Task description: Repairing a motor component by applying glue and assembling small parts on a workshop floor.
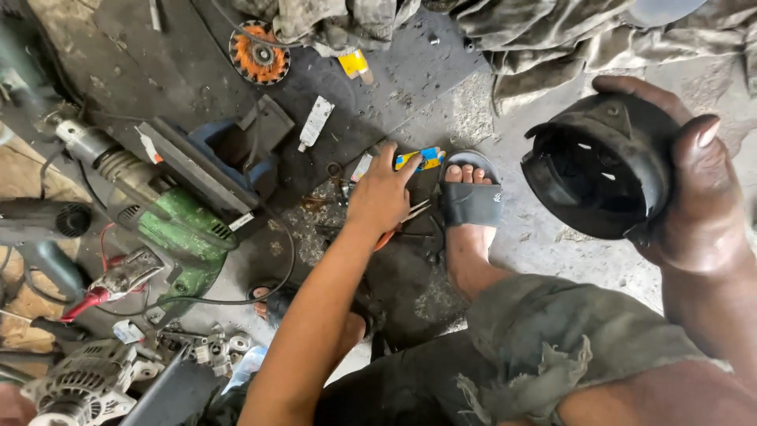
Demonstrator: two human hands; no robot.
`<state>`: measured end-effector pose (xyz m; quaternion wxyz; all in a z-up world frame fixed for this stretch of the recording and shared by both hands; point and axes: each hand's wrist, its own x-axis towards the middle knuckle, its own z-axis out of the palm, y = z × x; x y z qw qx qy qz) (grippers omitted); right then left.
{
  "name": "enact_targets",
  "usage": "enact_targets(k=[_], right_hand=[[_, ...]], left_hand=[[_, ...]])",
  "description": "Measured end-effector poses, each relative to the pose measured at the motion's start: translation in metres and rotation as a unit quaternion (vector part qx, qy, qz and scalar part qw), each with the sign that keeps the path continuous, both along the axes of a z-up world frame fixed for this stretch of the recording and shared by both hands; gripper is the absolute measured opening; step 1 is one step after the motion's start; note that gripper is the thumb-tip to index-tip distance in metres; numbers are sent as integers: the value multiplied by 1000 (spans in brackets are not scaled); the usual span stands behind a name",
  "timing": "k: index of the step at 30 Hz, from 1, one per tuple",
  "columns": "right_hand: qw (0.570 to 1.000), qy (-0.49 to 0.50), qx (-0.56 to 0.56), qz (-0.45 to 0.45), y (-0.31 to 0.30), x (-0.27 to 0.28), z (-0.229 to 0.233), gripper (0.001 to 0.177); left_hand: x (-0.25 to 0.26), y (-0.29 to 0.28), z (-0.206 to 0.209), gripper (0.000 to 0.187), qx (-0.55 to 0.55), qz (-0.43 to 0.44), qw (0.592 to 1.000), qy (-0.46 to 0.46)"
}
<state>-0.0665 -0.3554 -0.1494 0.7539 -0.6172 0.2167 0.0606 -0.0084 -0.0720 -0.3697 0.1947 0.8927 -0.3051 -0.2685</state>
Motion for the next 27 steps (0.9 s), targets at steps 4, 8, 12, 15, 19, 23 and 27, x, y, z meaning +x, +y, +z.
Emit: enact_targets(k=[4,8,12,15,19,23,27], right_hand=[[998,18,-49,-17,8,1,11,98],[999,20,-38,-24,12,1,14,100],[998,19,-42,-39,19,2,20,101],[998,14,-43,-52,17,1,19,97],[998,13,-31,-61,18,7,27,90],[966,-36,216,-139,13,8,44,74],[924,-95,357,-101,15,36,90,74]], left_hand=[[7,1,9,64,54,-20,996,62],[5,7,4,63,63,-40,996,49],[4,13,6,50,23,-21,998,53],[9,17,13,32,-22,32,995,86],[9,34,3,34,-171,163,955,181],[39,49,96,34,-276,213,869,352],[81,61,243,41,-341,179,831,401]])
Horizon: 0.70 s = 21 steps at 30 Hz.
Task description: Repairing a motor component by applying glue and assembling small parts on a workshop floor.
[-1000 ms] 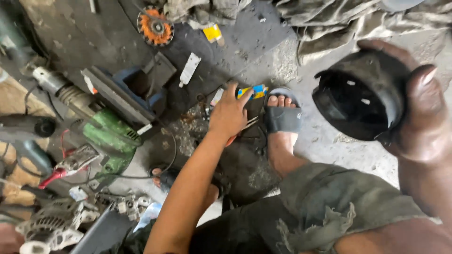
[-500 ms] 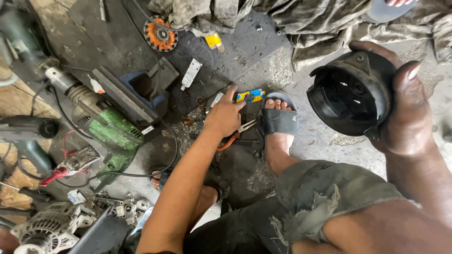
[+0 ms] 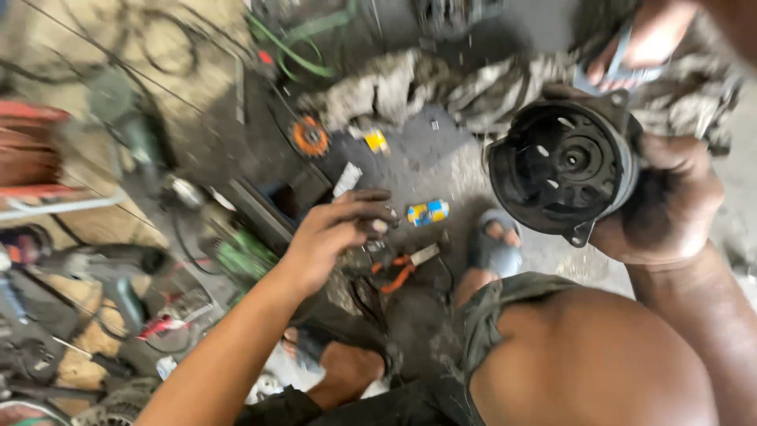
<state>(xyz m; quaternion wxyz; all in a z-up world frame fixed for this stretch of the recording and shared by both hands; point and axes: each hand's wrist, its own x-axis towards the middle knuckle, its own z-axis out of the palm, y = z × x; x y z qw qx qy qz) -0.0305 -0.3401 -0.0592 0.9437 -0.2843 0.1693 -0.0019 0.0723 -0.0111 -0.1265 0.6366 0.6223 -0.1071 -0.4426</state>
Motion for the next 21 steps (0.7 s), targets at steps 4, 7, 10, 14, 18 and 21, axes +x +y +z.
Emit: enact_targets(k=[4,7,10,14,18,21], right_hand=[[996,-81,29,0,-9,12,25,59],[951,-202,133,192,32,56,101,100],[962,-202,-25,183,68,65,120,100],[960,-201,-53,186,100,62,103,99],[952,-149,-181,197,122,60,102,104],[948,-114,-234,181,130,60,100,107]], left_hand=[[9,8,142,47,-7,-26,987,-157],[-1,12,201,41,-30,-25,938,-343],[-17,8,221,45,4,14,874,-487],[-29,6,208,42,48,57,804,-589],[-35,9,179,42,89,59,766,-634],[-38,7,167,49,104,41,784,-611]])
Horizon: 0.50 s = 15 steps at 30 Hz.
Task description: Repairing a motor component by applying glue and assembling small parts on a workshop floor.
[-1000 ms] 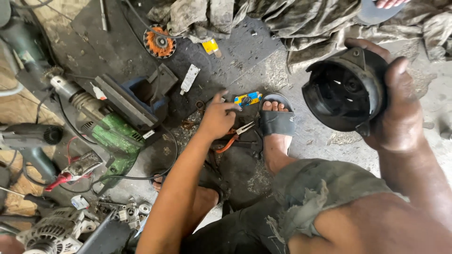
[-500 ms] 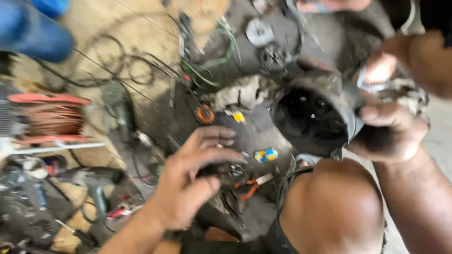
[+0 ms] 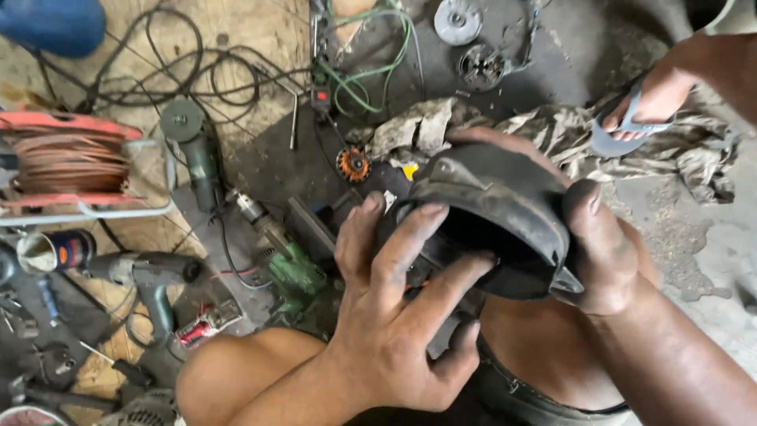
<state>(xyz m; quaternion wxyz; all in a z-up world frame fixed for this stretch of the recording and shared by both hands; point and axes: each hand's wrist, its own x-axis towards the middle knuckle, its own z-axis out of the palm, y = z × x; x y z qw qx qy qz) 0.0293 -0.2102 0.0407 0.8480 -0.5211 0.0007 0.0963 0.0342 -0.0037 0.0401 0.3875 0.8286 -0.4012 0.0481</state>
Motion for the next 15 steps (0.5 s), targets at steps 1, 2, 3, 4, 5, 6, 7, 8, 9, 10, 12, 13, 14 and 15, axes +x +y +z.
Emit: enact_targets(k=[1,2,3,4,5,6,7,8,9,10,12,13,14,15], right_hand=[[1000,4,-14,-4,0,0,0,107],[1000,12,-13,0,2,-1,-2,107],[1000,5,-4,-11,4,0,-4,106],[1000,-2,5,-22,5,0,-4,105],[1000,1,6,-18,6,0,-4,105],[999,8,-6,-38,7,0,-3,107],[998,15,-19,-61,7,-2,-2,109],[998,20,-18,-60,6,-3,-2,109],[996,44,3,-77,4,-4,-2,112],[993,67,24,-94,3,-5,-1,117],[992,69,54,-91,0,-6,-2,118],[990,71,84,-87,-1,-7,-2,120],[990,72,84,-86,-1,-8,-1,120],[992,65,60,-90,-1,-8,-1,120]], left_hand=[[-2,-2,-3,51,-5,-1,1000,21],[-2,-3,-4,51,-4,3,1000,28],[-2,-4,-5,49,-6,1,1000,28],[-1,-5,-5,47,-8,-2,1000,28],[-2,-5,-6,47,-7,2,1000,31],[-2,-5,-6,49,-16,-2,999,37],[-3,-6,-7,51,-26,-9,999,45],[-5,-7,-6,51,-25,-8,998,49],[-5,-8,-5,51,-27,-7,998,49],[-6,-10,-4,50,-29,-5,998,50],[-7,-10,-5,53,-23,-9,998,56],[-8,-10,-4,56,-18,-12,998,60],[-9,-10,-3,56,-18,-11,998,62],[-9,-11,-2,55,-25,-12,998,61]])
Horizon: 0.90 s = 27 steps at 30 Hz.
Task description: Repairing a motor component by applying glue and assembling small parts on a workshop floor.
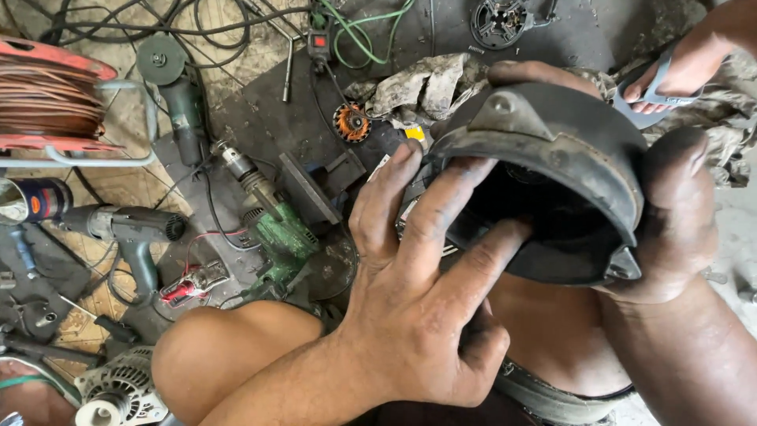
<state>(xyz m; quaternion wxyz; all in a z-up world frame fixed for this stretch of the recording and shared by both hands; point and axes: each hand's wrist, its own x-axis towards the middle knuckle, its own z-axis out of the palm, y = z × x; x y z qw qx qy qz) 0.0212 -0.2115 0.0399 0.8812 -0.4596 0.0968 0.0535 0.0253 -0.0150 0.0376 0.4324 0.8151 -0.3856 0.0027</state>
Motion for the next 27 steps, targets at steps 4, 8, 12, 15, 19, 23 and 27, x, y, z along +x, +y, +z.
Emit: enact_targets(k=[4,8,12,15,19,23,27], right_hand=[[995,-19,-98,-10,0,-2,3,120],[993,-40,-113,-6,0,-3,2,115],[993,-6,-119,-19,1,-2,5,121],[990,-18,-140,-17,2,-3,5,115],[970,-46,-239,-5,1,-2,7,111],[987,11,-159,-8,-1,-1,2,116],[990,-1,-139,22,-2,0,-4,109]], left_hand=[[-1,-2,1,52,-4,-11,1000,-4],[-3,-4,1,53,-8,-10,1000,-4],[-3,-4,1,51,7,-17,1000,-2],[-3,-4,-1,49,16,-24,1000,-3],[-2,-3,-4,48,49,-20,998,-39],[4,-3,4,35,69,1,994,-89],[10,-1,11,25,75,-6,990,-117]])
